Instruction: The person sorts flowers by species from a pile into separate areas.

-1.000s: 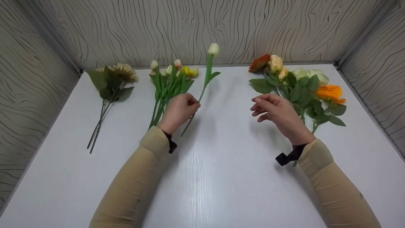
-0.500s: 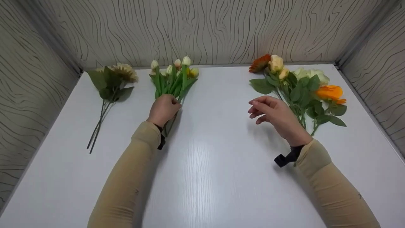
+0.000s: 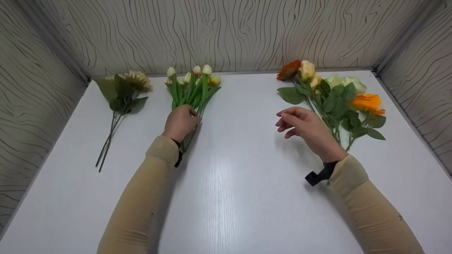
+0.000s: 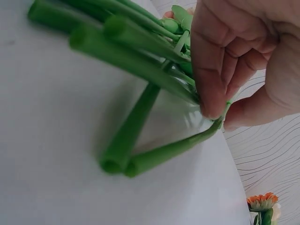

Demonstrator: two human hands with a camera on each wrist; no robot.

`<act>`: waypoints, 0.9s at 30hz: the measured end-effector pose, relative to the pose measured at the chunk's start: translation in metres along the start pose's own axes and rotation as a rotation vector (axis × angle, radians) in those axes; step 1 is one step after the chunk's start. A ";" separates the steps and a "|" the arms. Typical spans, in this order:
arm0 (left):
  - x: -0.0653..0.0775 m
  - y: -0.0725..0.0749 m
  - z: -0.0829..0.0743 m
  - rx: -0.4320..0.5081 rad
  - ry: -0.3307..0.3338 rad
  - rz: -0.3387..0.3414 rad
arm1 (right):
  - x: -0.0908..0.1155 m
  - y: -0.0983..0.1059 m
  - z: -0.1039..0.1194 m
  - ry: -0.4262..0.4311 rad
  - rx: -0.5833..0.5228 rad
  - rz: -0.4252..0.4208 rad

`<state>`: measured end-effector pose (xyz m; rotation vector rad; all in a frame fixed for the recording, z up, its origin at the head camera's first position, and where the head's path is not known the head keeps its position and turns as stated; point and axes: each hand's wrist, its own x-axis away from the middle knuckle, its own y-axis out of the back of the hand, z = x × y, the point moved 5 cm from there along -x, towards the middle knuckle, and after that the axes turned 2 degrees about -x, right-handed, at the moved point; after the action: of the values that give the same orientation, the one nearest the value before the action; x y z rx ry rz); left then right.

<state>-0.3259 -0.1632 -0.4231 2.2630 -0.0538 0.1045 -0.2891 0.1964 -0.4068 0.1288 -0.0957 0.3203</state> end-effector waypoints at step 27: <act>0.062 -0.069 -0.118 -0.302 -0.672 0.026 | 0.003 0.099 -0.018 -0.206 0.332 -0.186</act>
<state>-0.2654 -0.0283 -0.3952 1.9043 -0.4237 -0.6129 -0.3167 0.2928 -0.4133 0.4977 -0.2327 0.1338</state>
